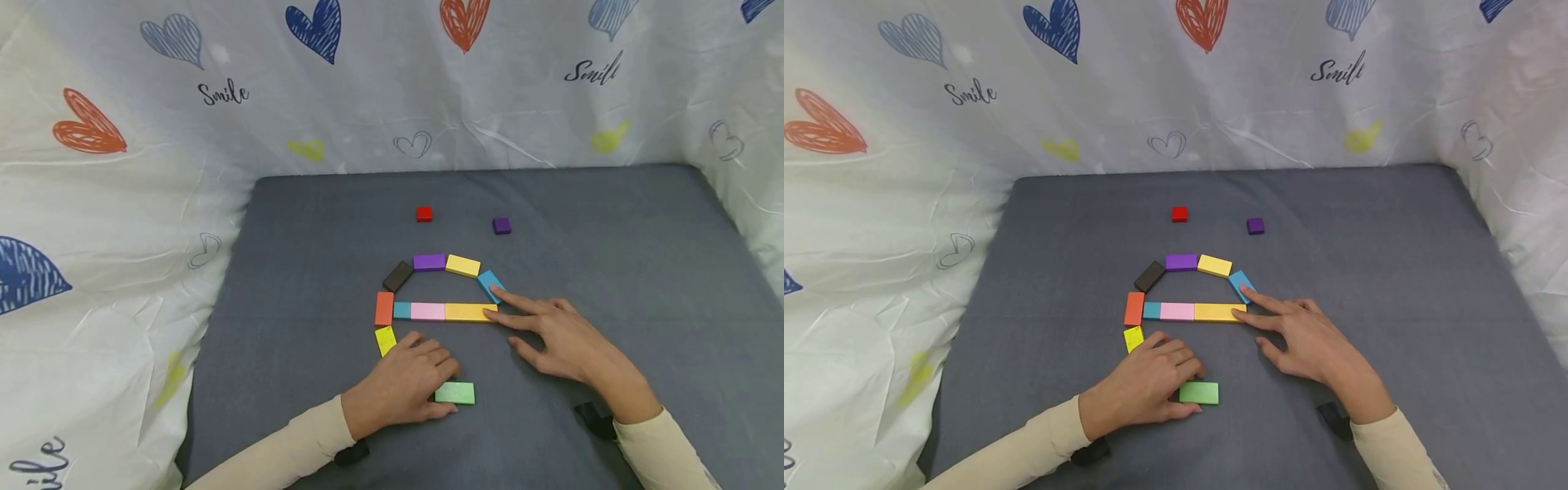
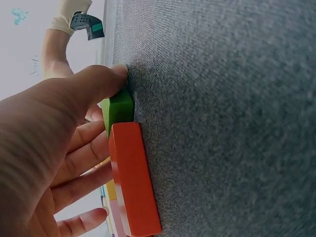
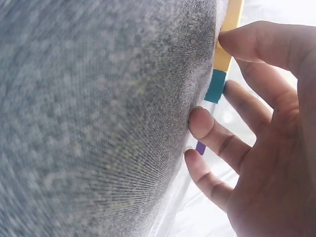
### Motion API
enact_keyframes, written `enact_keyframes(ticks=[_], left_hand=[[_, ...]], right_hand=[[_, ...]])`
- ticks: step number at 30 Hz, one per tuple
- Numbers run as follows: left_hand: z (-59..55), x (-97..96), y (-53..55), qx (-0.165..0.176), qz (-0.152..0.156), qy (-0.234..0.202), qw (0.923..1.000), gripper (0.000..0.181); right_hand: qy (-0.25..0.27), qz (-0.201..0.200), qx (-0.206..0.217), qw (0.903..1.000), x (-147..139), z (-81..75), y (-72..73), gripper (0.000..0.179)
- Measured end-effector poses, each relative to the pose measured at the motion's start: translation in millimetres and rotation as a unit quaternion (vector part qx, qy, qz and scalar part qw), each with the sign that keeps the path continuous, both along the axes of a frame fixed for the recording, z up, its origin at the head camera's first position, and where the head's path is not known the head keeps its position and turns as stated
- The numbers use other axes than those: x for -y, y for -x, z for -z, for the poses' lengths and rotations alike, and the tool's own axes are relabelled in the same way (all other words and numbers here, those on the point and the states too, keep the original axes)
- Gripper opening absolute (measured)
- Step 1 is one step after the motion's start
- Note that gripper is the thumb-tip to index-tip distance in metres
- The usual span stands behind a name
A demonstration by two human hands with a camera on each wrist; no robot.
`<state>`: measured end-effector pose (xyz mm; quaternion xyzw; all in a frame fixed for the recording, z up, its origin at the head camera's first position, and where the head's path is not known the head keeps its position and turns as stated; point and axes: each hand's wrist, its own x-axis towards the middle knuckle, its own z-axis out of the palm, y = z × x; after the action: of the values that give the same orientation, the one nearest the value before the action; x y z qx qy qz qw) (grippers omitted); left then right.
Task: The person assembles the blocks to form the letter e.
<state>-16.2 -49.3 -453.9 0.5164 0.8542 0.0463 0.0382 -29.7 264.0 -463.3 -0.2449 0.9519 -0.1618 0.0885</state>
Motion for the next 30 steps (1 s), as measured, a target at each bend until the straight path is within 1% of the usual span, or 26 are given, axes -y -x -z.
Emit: enact_keyframes(ticks=[9, 15, 21, 25, 27, 30], left_hand=[[0.4, 0.0, -0.9, 0.004, -0.002, 0.003, 1.0000, 0.050], [1.2, -0.2, -2.0, -0.005, -0.003, 0.007, 1.0000, 0.051], [-0.7, 0.3, -3.0, -0.015, -0.002, 0.002, 0.9999, 0.059], [-8.1, 2.1, 0.8, -0.019, -0.010, -0.026, 0.9994, 0.063], [-13.6, 3.9, 6.0, -0.029, -0.020, -0.052, 0.9980, 0.060], [-22.8, 7.7, 17.4, -0.048, -0.039, -0.098, 0.9933, 0.051]], right_hand=[[0.001, -0.001, -0.007, 1.0000, 0, 0.1, -0.1, 0.061], [0.001, 0.000, -0.009, 1.0000, 0, 0.6, -0.4, 0.061], [0.000, 0.000, -0.006, 1.0000, 0, 0.7, -1.0, 0.061], [0.001, 0.000, -0.005, 1.0000, 0, 0.3, -0.9, 0.062], [0.001, -0.001, -0.005, 1.0000, 0, -0.1, -0.6, 0.062], [0.001, -0.001, -0.006, 1.0000, 0, -0.5, -0.1, 0.062]])
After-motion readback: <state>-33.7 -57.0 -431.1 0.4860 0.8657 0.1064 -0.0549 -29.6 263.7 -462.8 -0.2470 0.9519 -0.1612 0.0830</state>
